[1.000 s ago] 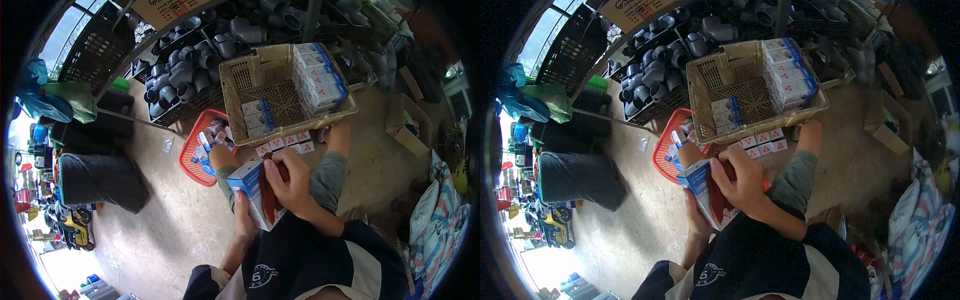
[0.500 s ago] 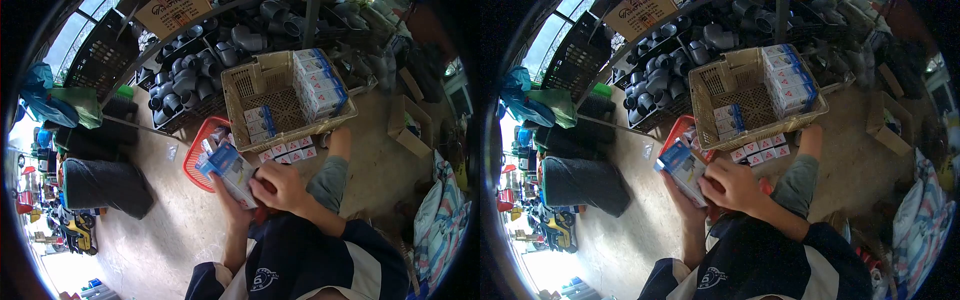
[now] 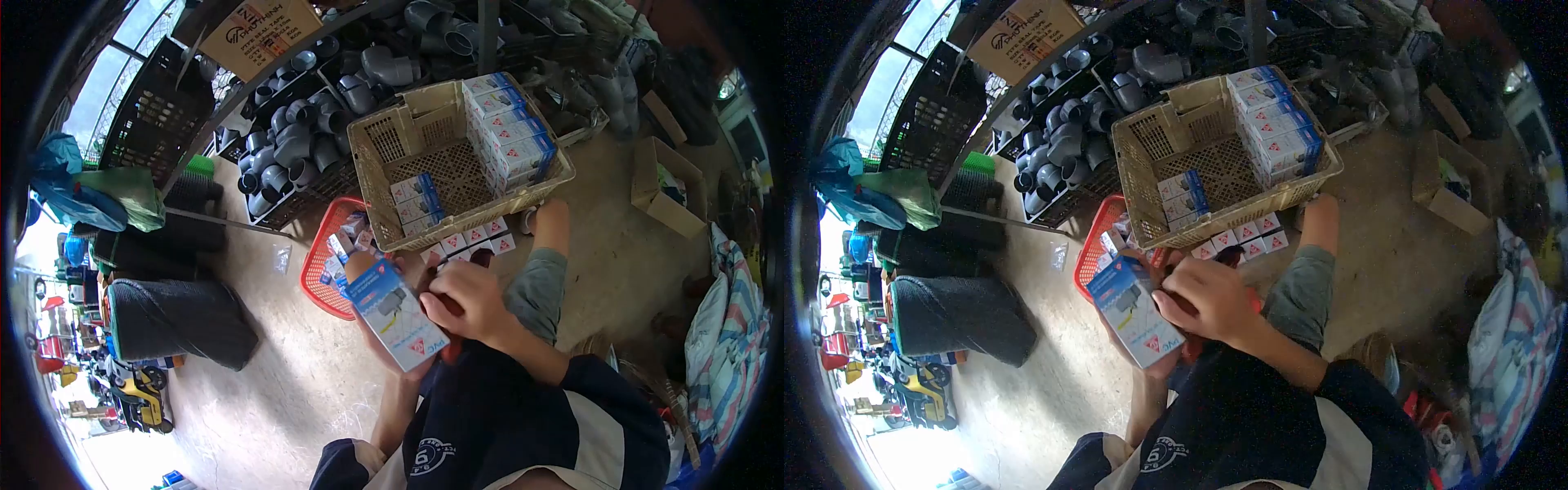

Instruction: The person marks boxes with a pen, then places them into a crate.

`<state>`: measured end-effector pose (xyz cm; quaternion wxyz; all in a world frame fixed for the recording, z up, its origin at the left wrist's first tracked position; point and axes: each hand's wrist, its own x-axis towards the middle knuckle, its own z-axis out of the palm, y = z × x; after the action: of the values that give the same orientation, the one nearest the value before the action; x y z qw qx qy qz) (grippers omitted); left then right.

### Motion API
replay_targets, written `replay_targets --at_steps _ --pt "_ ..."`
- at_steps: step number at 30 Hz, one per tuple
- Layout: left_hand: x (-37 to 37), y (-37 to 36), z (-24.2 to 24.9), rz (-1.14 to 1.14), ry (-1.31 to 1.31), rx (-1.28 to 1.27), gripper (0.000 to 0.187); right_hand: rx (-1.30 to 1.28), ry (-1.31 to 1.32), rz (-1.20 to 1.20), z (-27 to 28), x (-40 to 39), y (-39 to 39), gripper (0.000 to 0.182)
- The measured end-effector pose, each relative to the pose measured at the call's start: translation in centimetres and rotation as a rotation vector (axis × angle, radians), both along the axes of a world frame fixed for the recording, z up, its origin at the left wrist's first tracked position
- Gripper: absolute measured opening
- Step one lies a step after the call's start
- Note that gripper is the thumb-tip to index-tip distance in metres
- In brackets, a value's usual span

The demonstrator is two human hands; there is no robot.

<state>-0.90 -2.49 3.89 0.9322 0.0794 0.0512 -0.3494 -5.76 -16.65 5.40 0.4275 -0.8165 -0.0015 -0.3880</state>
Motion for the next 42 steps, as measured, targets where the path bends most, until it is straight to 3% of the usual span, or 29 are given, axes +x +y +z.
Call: replay_targets --at_steps 2,6,8,10,13,14,16,17,18,21,24,27,29,30,33,34,36,38,41,42 --pt "-0.1 0.7 -2.5 0.046 -0.100 0.062 0.072 -0.043 0.052 -0.067 -0.2 0.3 0.3 0.017" --pt "-1.0 1.4 -2.1 0.096 -0.114 0.333 0.076 -0.142 -0.017 -0.201 -0.4 1.5 0.3 0.020" --pt "-0.8 1.4 -2.1 0.020 -0.189 0.221 0.082 -0.141 -0.038 -0.252 -0.4 2.1 -0.1 0.019" --pt "-0.7 1.3 -2.1 -0.138 -0.315 -0.117 0.088 -0.116 -0.043 -0.310 -0.6 3.0 -1.4 0.018" --pt "-1.5 0.7 -0.1 -0.112 -0.068 -0.035 0.096 0.269 0.086 -0.317 -0.4 3.8 -3.6 0.019" --pt "-1.2 0.6 -0.2 -0.061 -0.021 -0.075 0.095 0.706 0.044 -0.138 0.1 3.3 -3.8 0.018" --pt "-0.8 0.4 -0.7 0.057 0.078 -0.159 0.094 0.756 -0.012 -0.034 0.7 2.3 -2.4 0.017" --pt "-0.7 0.4 -1.7 0.018 -0.017 -0.172 0.089 0.779 -0.039 0.021 1.3 1.7 -1.7 0.017" --pt "-0.7 0.5 -3.5 -0.021 -0.113 -0.183 0.085 0.637 0.135 0.099 3.0 0.9 -1.2 0.014" --pt "-1.7 0.9 -4.8 -0.034 -0.235 -0.014 0.080 0.375 0.148 0.061 4.0 2.3 0.8 0.014" --pt "-1.8 1.5 -4.9 0.030 -0.300 0.141 0.076 0.617 0.197 0.096 3.7 2.8 2.3 0.017" --pt "-1.1 1.7 -4.4 0.137 -0.381 0.233 0.073 0.537 0.336 0.089 2.4 1.8 2.7 0.019" --pt "0.0 1.1 -2.8 0.205 -0.252 0.319 0.072 0.536 0.377 0.107 1.9 0.8 2.6 0.018" --pt "0.1 0.4 -1.0 0.222 -0.058 0.402 0.069 0.532 0.395 0.115 1.6 0.4 2.6 0.018" --pt "2.4 0.2 -2.0 0.163 -0.266 0.198 0.067 0.560 0.341 -0.021 -0.6 -0.3 3.4 0.018" --pt "2.3 0.1 -2.2 0.204 -0.313 0.319 0.066 0.546 0.191 -0.091 -0.6 0.1 3.7 0.017" --pt "1.5 -1.3 -1.2 0.282 -0.270 0.476 0.065 0.331 -0.025 -0.209 -1.2 1.0 3.5 0.018" --pt "1.5 -1.6 -2.0 0.268 -0.271 0.367 0.066 0.166 -0.152 -0.279 -2.3 1.3 3.5 0.023" --pt "2.4 -1.2 -3.9 0.256 -0.313 0.164 0.062 -0.285 -0.202 -0.193 -1.3 1.3 3.5 0.026" --pt "2.0 -1.4 -4.6 0.448 -0.092 0.495 0.058 -0.392 -0.208 -0.057 -1.3 1.2 3.7 0.025"
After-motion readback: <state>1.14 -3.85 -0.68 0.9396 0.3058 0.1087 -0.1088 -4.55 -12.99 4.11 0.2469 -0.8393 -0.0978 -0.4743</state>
